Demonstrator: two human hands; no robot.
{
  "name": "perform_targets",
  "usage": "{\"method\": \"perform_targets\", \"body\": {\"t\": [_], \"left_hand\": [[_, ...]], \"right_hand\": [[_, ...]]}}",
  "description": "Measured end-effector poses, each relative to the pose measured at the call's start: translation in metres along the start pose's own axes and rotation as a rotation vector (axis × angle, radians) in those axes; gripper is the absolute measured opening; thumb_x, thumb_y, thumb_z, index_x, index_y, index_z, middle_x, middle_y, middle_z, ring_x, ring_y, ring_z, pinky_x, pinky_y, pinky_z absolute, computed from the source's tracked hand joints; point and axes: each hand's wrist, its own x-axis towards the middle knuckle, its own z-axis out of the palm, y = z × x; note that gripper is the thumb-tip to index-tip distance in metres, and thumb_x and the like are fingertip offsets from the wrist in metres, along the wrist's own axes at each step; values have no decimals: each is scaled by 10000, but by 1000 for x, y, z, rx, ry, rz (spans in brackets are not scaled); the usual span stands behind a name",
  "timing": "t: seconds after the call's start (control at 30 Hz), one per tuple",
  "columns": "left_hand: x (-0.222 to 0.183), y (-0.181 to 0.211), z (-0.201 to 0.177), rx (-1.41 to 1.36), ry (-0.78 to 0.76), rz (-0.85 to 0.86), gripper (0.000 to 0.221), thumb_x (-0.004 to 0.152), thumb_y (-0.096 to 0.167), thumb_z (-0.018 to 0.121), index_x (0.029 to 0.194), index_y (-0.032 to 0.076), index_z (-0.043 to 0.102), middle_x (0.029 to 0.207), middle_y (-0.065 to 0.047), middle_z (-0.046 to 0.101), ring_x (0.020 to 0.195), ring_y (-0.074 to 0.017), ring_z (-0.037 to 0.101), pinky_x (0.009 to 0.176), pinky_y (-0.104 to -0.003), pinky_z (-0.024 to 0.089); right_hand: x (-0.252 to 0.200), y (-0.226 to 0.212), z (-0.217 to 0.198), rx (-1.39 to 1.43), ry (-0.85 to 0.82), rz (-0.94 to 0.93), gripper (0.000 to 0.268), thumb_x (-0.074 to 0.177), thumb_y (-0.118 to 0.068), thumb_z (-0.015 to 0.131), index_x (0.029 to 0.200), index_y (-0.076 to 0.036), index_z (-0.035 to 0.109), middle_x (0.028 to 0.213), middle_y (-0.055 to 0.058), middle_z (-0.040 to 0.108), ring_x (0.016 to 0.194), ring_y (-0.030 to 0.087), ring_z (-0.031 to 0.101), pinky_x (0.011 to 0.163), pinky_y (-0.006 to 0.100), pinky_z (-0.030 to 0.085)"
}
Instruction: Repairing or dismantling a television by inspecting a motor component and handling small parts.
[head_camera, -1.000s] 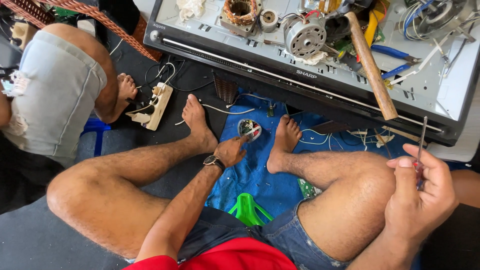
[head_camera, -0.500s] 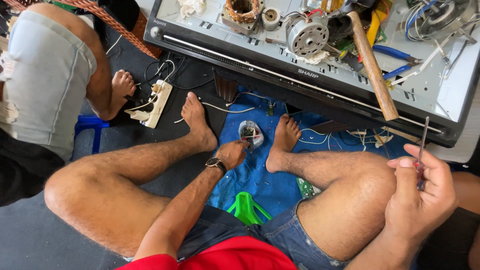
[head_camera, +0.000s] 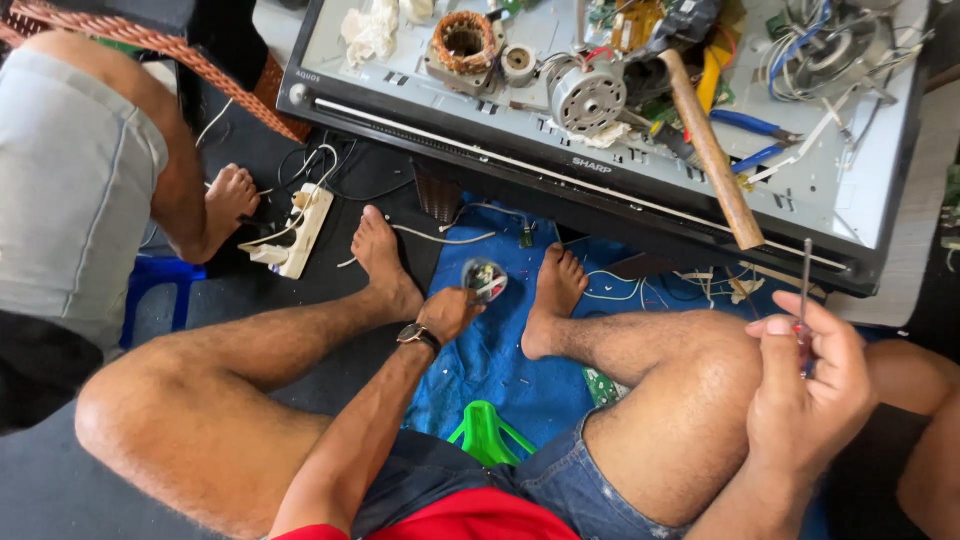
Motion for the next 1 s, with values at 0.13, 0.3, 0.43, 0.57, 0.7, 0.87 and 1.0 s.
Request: {"method": "perform_targets", "body": {"t": [0.13,0.3,0.43,0.57,0.7,0.87,1.0], "left_hand": [[-7,20,-39,36,-161,37,276,926,319,658,968,65,757,898,-140,759,798,-351,706,770,-448,559],[-54,95,-131,55,-244,243,285,891,327,690,905,49,749,807,-98,752,688,-324,675,687,-425,551],[-100,180,-224,-31,-243,302,283,900,307,707,807,41,735,588,-79,649,464,-240,480,498,-372,452],[-124,246,-309,-248,-107,581,203,895,233,727,931,47,800,652,-13,692,476,-106,436,425,-282,398],[-115,283,-355,-247,3,707,221,927,231,726,810,44,744,555,58,463,475,-74,323,404,-266,294],[-60,296,-378,-767,-82,839,229,955,177,678,1088,-4,715,982,-184,781,880,-225,793,809,-306,688],[-28,293,-380,-874,-144,841,250,960,204,690,982,-42,732,900,-207,772,801,-265,796,722,-313,685]], "right_hand": [[1,1,-3,-32,6,22,263,1057,110,571,1312,130,636,975,165,661,832,183,569,790,254,432],[3,6,-3,142,14,60,266,1054,34,562,1304,111,613,972,167,661,861,176,588,852,242,467],[18,5,-3,582,1,229,243,1037,-41,542,1263,21,605,983,104,646,830,118,573,803,190,480],[54,7,12,1053,-151,272,179,969,-32,542,1131,4,609,1066,119,644,750,154,569,703,256,481],[87,-19,34,1220,-328,363,344,957,-147,614,1267,-28,528,1099,87,617,597,63,473,575,228,428],[97,-66,33,1522,-532,367,478,1062,-488,487,1163,-54,658,1036,75,711,482,108,362,594,358,416],[108,-79,40,1493,-499,275,481,994,-478,604,1248,-70,611,878,40,624,475,97,407,537,327,485]]}}
